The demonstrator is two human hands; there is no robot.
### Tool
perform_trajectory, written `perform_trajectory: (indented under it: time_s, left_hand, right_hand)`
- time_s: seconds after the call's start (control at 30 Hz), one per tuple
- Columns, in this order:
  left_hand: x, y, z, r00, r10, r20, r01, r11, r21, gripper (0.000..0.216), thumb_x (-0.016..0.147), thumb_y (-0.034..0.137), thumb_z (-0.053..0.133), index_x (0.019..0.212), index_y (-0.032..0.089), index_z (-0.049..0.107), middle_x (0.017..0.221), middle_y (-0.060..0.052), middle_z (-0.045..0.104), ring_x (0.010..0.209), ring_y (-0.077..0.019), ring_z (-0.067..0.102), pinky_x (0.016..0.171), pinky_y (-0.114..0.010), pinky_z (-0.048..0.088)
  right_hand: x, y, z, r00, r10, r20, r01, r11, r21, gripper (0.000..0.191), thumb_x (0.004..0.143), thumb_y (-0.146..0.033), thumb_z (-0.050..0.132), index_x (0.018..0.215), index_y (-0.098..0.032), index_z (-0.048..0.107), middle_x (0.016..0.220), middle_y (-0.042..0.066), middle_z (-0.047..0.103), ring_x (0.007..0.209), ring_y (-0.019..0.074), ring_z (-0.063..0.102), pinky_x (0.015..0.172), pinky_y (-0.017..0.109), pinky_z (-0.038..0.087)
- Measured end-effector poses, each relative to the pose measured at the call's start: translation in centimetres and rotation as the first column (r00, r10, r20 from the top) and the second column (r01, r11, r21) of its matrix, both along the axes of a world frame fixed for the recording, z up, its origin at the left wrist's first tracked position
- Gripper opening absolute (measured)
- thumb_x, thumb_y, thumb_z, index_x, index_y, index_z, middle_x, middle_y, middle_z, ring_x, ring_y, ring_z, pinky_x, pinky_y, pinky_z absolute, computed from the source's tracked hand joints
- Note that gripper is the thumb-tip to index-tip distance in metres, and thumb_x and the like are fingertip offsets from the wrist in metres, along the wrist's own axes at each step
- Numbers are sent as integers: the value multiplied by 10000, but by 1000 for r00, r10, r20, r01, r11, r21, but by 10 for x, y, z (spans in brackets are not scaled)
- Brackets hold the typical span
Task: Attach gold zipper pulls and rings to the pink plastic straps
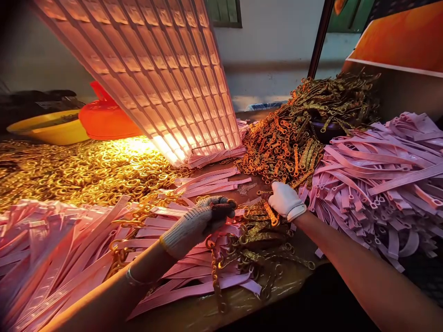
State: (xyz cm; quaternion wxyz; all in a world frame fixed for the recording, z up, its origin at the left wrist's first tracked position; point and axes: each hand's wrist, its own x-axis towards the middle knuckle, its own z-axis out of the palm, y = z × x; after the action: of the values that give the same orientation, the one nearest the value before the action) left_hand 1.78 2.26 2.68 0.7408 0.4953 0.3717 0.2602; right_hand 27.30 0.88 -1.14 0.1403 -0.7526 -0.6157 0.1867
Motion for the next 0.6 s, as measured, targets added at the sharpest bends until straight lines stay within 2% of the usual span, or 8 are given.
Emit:
perform_trajectory:
  time_s: [0.07, 0.17, 0.37, 0.5, 0.6]
  left_hand:
    - [2, 0, -3, 1000, 7, -18, -7, 1000, -22, 109, 686, 191, 765, 772, 134, 729, 703, -81, 669, 510, -97, 487, 396, -174, 289]
    - [7, -2, -7, 998, 32, -62, -36, 998, -53, 153, 684, 210, 795, 799, 129, 735, 680, -60, 663, 486, -83, 478, 394, -163, 315]
    - [15, -9, -8, 996, 51, -69, -56, 996, -74, 160, 665, 201, 809, 790, 120, 751, 718, -65, 687, 574, -100, 564, 450, -148, 394]
    - [17, -11, -7, 996, 53, -67, -59, 993, -101, 180, 645, 193, 819, 793, 115, 753, 719, -65, 689, 582, -101, 567, 451, -149, 391]
    - [19, -13, -8, 997, 51, -56, -56, 994, -97, 199, 619, 206, 838, 758, 109, 733, 700, -56, 671, 557, -91, 544, 471, -159, 411]
  right_hand:
    - [3, 3, 0, 998, -10, 58, 15, 997, -80, 180, 803, -250, 608, 933, -138, 662, 910, 168, 712, 828, 265, 659, 661, 287, 434]
    - [3, 10, -9, 999, 28, -43, -33, 992, -120, 163, 774, -272, 672, 876, -144, 678, 843, 128, 717, 771, 237, 654, 627, 266, 427]
    - [4, 15, -21, 949, 102, -299, -117, 993, -33, 251, 681, -329, 812, 828, -150, 716, 718, 47, 709, 642, 192, 617, 634, 265, 475]
    - [7, 13, -17, 937, 141, -318, -147, 989, 6, 188, 674, -298, 789, 810, -182, 732, 788, 48, 730, 756, 221, 646, 700, 265, 497]
    - [0, 13, -13, 941, 143, -307, -116, 988, 104, 190, 683, -239, 738, 860, -171, 727, 890, 71, 731, 865, 244, 652, 794, 289, 510]
